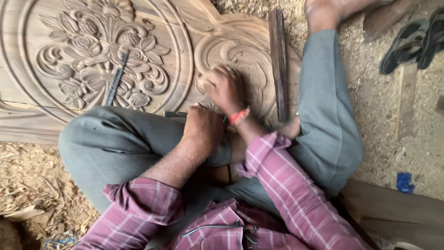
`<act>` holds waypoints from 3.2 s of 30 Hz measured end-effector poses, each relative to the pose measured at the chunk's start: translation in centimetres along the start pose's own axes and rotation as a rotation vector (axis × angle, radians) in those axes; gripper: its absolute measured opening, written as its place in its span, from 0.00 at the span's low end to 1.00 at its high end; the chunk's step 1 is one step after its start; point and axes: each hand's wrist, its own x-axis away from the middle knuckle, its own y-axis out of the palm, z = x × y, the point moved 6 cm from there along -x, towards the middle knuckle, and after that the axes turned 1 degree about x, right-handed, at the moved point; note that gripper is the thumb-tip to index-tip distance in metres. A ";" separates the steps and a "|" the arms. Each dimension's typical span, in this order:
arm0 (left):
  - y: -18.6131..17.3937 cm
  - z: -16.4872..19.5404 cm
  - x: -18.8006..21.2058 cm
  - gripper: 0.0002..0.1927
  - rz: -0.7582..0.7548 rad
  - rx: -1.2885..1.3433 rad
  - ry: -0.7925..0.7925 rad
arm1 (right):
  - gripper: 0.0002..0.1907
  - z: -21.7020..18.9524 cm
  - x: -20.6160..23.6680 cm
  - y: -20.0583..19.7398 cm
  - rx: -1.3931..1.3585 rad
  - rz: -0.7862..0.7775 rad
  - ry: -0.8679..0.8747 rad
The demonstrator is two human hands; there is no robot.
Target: The person carves a floral design into a large wooden panel using a chisel and mallet. They sit on the floor, striking the chisel to remove wood shavings and refine the intricate patterns.
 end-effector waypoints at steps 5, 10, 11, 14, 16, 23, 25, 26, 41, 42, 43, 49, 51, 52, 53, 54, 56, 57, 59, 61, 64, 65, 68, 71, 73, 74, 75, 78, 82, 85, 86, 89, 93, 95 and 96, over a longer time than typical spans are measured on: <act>0.0 -0.1 -0.2 0.13 -0.006 -0.020 0.008 | 0.02 -0.3 0.6 -0.8 -0.100 0.014 0.062; -0.5 -0.1 -0.4 0.11 0.064 0.038 0.015 | 0.05 0.8 -0.7 1.0 -0.024 -0.018 0.118; -0.5 -0.4 -0.5 0.11 0.060 0.039 0.004 | 0.05 0.8 -0.7 1.2 -0.010 -0.036 0.107; -0.8 -0.8 -0.8 0.10 0.090 0.069 -0.030 | 0.04 0.2 0.1 -0.2 0.026 0.119 -0.083; -0.8 -1.1 -0.8 0.10 0.080 0.107 -0.074 | 0.03 1.1 0.5 -0.5 -0.077 -0.030 0.076; -3.2 -3.4 -0.3 0.10 0.395 0.129 -0.200 | 0.07 2.3 1.2 -11.1 -0.317 0.469 0.259; -3.7 -3.8 -0.1 0.09 0.555 0.297 -0.173 | 0.08 4.0 2.8 -12.9 -0.699 0.379 0.453; -4.0 -3.8 -0.1 0.09 0.648 0.423 -0.131 | 0.07 4.4 4.1 -13.3 -0.807 0.334 0.529; 3.0 2.1 -0.8 0.17 0.484 1.571 0.028 | 0.06 3.2 12.4 -5.1 -1.440 0.142 0.640; 3.0 1.9 -0.6 0.16 0.537 1.627 0.000 | 0.06 3.1 12.7 -4.8 -1.409 0.101 0.690; 2.9 2.0 -0.6 0.15 0.516 1.688 0.018 | 0.06 2.9 13.0 -4.7 -1.378 0.064 0.746; 0.1 0.4 -0.2 0.12 0.659 1.525 -0.098 | 0.11 3.2 13.1 -5.7 -1.208 0.113 0.792; -2.2 -1.7 -0.1 0.11 0.804 1.228 -0.203 | 0.12 4.0 12.6 -6.5 -1.161 0.168 0.757; -4.0 -2.7 -0.1 0.12 0.929 0.948 -0.212 | 0.13 4.4 12.4 -6.7 -1.142 0.184 0.751; -5.9 -3.4 -0.3 0.14 1.031 0.660 -0.222 | 0.13 4.7 12.1 -6.9 -1.129 0.197 0.734; -6.3 -4.6 -1.5 0.16 0.938 0.590 -0.329 | 0.12 4.9 11.9 -7.1 -1.122 0.206 0.730; -6.8 -6.1 -3.3 0.16 0.876 0.507 -0.416 | 0.12 4.7 11.6 -7.1 -1.125 0.188 0.743; -7.4 -6.6 -4.0 0.13 0.932 0.496 -0.391 | 0.12 4.2 11.4 -7.0 -1.129 0.166 0.739; -8.0 -6.9 -5.9 0.11 0.974 0.466 -0.337 | 0.12 3.1 10.8 -7.2 -1.102 0.130 0.719; -7.7 -7.0 -7.8 0.12 0.922 0.423 -0.293 | 0.12 1.6 10.2 -7.6 -1.057 0.091 0.709; -7.4 -6.4 -9.2 0.05 1.085 0.296 -0.139 | 0.11 -0.7 9.3 -8.7 -0.916 0.057 0.643; -6.9 -6.5 -9.8 0.04 1.076 0.258 -0.141 | 0.10 -1.4 9.1 -8.8 -0.897 0.019 0.642; -6.5 -6.2 -13.0 0.02 1.045 0.160 -0.097 | 0.09 -3.0 8.5 -9.1 -0.855 -0.038 0.600; -6.8 -4.9 -16.4 0.04 1.001 0.063 -0.015 | 0.09 -3.8 8.0 -9.4 -0.840 -0.020 0.528; -6.9 -4.2 -16.7 0.05 1.010 -0.089 0.020 | 0.09 -3.8 7.8 -9.7 -0.820 0.021 0.495; -6.6 -4.5 -16.3 0.08 0.963 -0.130 0.043 | 0.09 -3.4 7.9 -9.4 -0.843 -0.013 0.567; -6.4 -5.2 -15.2 0.11 0.929 -0.178 0.063 | 0.10 -3.1 8.0 -9.1 -0.864 -0.043 0.625; -5.6 -7.7 -12.6 0.07 0.754 -0.185 0.047 | 0.11 -2.5 8.0 -9.0 -0.909 -0.034 0.700; -5.5 -7.9 -13.2 0.06 0.712 -0.013 0.007 | 0.09 -2.8 8.3 -9.5 -0.965 0.007 0.669; -7.0 -4.7 -15.8 0.06 0.905 -0.083 0.130 | 0.09 -3.4 8.9 -9.6 -0.930 -0.066 0.657; -7.0 -3.6 -17.4 0.06 0.863 -0.032 0.124 | 0.09 -3.5 8.9 -10.2 -0.863 -0.023 0.601; -7.3 -2.4 -19.2 0.05 0.795 -0.012 0.118 | 0.08 -3.7 8.4 -11.3 -0.729 0.039 0.496; -7.0 -6.5 -14.8 0.08 0.816 -0.106 0.131 | 0.09 -3.2 8.0 -11.1 -0.764 -0.016 0.586; -6.3 -7.7 -13.3 0.02 0.804 -0.136 0.110 | 0.09 -3.3 8.1 -11.0 -0.802 -0.029 0.597; -6.0 -7.8 -13.1 0.03 0.794 -0.148 0.099 | 0.09 -3.4 8.2 -11.0 -0.822 -0.023 0.591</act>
